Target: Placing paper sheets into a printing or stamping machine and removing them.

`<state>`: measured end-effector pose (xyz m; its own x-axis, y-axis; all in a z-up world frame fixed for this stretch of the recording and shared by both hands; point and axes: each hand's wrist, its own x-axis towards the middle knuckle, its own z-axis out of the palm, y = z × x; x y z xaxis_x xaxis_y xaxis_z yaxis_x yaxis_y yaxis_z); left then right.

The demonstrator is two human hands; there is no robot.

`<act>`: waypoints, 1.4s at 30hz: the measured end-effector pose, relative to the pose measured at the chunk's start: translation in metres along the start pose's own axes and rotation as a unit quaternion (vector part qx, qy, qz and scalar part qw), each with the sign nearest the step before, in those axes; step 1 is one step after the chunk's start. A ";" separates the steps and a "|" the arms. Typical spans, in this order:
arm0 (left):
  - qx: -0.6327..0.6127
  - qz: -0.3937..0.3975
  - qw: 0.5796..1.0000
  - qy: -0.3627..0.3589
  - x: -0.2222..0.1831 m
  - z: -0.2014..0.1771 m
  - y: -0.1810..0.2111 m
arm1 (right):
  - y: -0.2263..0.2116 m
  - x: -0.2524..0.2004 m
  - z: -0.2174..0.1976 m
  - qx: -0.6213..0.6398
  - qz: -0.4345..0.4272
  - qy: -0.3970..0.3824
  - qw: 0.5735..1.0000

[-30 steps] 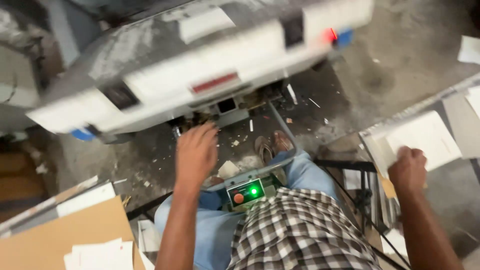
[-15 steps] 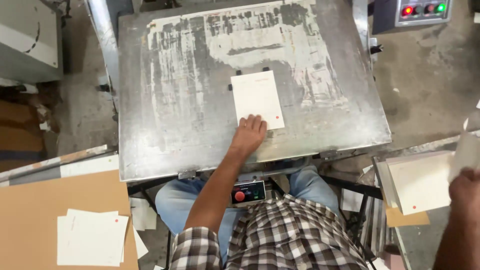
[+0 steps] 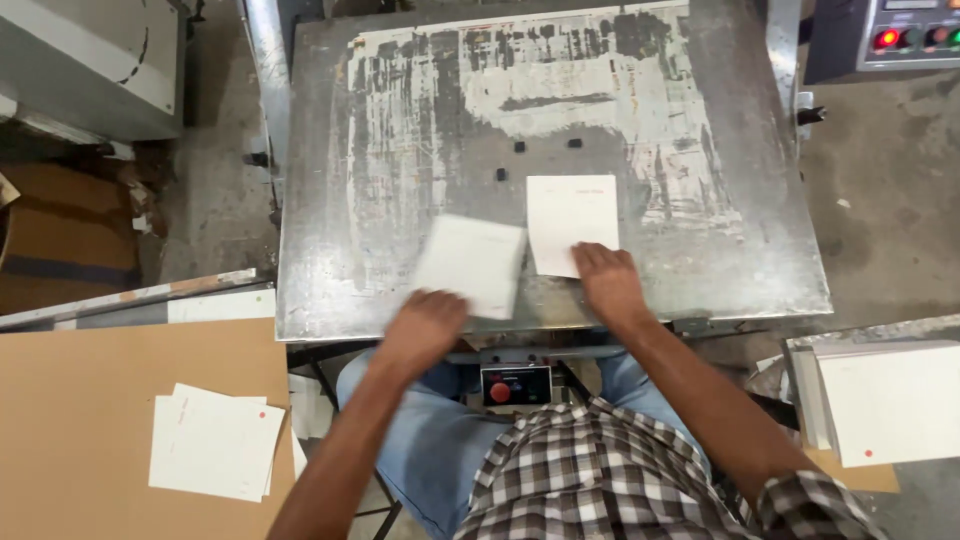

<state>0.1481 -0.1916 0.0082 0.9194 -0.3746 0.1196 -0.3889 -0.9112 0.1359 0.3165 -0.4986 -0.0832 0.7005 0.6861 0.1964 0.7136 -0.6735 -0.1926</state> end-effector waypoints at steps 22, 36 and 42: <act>0.140 -0.610 0.777 0.070 -0.367 0.116 -0.006 | -0.001 0.054 0.030 -0.053 -0.063 -0.053 0.995; 0.144 -0.556 0.801 0.170 -0.348 0.151 0.065 | -0.019 0.075 -0.003 -0.021 0.006 -0.227 0.974; 0.046 -0.552 0.815 0.171 -0.368 0.212 0.098 | -0.014 0.093 0.003 0.002 0.042 -0.207 0.977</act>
<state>-0.2158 -0.1797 -0.2312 0.6298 0.7379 0.2427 0.6850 -0.6749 0.2743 0.3715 -0.4247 -0.0653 0.6957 0.6819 -0.2258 0.6533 -0.7313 -0.1958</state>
